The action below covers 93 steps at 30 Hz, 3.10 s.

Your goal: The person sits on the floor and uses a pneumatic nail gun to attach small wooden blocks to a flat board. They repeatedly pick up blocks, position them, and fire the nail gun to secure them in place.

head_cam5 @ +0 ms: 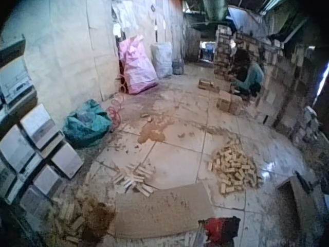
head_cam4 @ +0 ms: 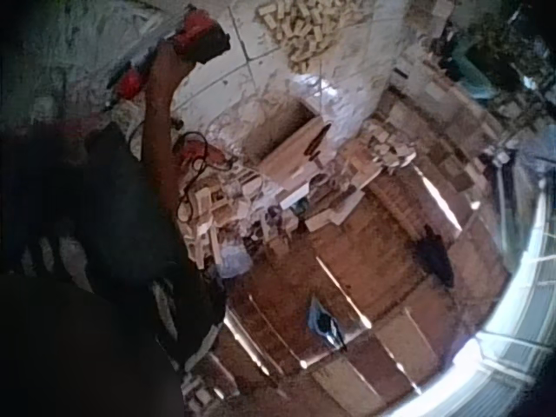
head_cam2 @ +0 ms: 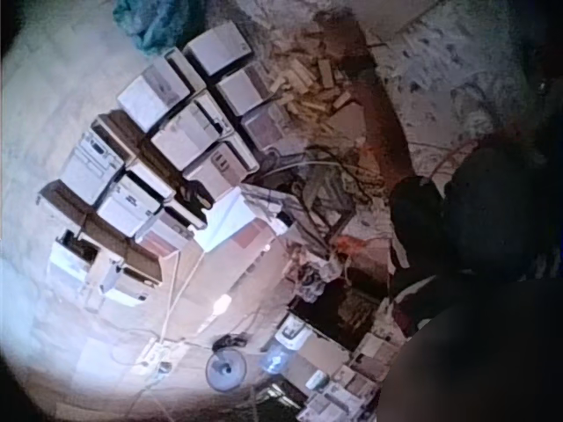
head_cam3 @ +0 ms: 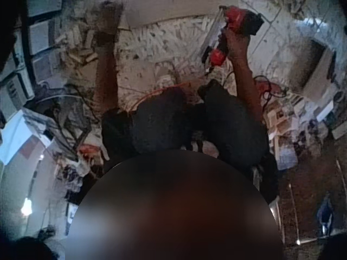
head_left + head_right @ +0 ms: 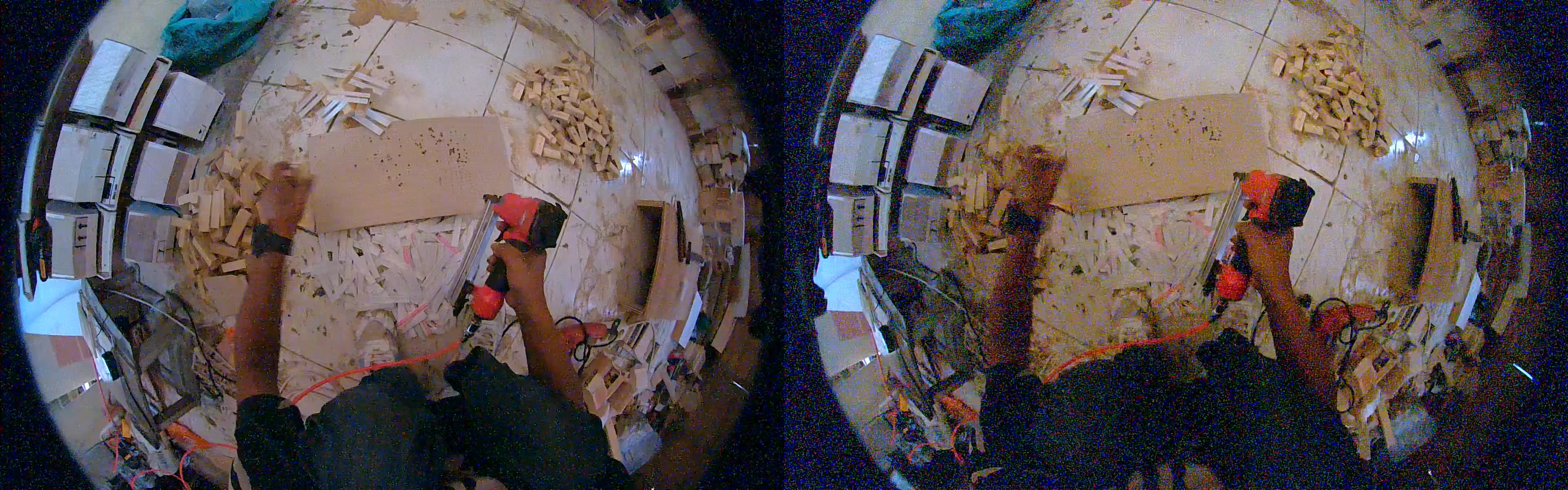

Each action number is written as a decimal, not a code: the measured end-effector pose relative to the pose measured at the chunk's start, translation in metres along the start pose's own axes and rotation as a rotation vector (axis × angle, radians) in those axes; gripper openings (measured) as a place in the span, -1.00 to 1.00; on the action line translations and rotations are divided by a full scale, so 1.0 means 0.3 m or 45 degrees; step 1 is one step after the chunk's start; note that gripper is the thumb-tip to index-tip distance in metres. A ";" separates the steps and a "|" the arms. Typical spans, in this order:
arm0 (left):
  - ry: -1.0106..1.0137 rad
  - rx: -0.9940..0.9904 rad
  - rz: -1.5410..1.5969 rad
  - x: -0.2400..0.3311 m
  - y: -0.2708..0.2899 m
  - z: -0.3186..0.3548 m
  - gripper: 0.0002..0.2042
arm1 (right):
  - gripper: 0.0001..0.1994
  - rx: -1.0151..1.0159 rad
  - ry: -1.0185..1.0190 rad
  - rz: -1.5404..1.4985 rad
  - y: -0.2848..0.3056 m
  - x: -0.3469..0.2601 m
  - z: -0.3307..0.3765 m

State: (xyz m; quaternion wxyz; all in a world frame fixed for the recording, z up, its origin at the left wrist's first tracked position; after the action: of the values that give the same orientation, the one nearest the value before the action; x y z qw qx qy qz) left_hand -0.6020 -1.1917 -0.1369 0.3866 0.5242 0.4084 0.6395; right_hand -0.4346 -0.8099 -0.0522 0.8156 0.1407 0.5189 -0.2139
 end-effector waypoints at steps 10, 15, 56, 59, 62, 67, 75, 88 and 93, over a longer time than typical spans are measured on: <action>-0.028 -0.149 0.328 0.546 -0.367 0.194 -0.33 | -0.66 0.012 -0.018 0.017 0.009 -0.003 0.004; 0.206 -0.361 0.562 0.464 -0.319 0.231 -0.33 | -0.65 0.070 -0.037 0.098 0.046 0.031 -0.021; 0.195 -0.456 1.492 0.480 -0.456 0.391 -0.79 | -0.66 0.012 -0.102 -0.055 0.018 0.023 -0.008; 0.474 -0.512 1.394 0.494 -0.443 0.398 -0.84 | -0.67 0.027 -0.104 -0.008 0.025 0.035 -0.012; 0.637 -0.501 1.378 0.512 -0.420 0.398 -0.83 | -0.68 0.041 -0.088 0.037 0.031 0.039 -0.016; 0.437 -0.566 1.103 0.514 -0.384 0.374 -0.74 | -0.68 0.021 -0.074 -0.049 0.036 0.033 -0.012; 0.023 -0.111 0.393 0.619 -0.329 0.377 -0.59 | -0.67 0.061 -0.033 0.033 0.055 0.032 -0.015; 0.087 -0.295 0.366 0.602 -0.358 0.338 -0.48 | -0.68 0.068 -0.059 0.056 0.082 0.051 -0.022; -0.294 -0.560 0.055 0.693 -0.418 0.465 -0.63 | -0.67 0.077 -0.028 0.100 0.089 0.045 -0.029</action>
State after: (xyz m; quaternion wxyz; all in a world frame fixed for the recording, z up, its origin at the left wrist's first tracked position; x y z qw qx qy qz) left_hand -0.4875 -0.9376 -0.1630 0.5217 0.5057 0.2011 0.6570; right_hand -0.4231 -0.7854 -0.0678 0.8244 0.1833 0.4971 -0.1989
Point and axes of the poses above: each hand's wrist, its own z-axis away from the middle knuckle, its own y-axis out of the back of the hand, x = y × z, the point moved 4 cm from there along -z, towards the middle knuckle, and after that the axes turned 8 degrees about y, right-handed, at the moved point
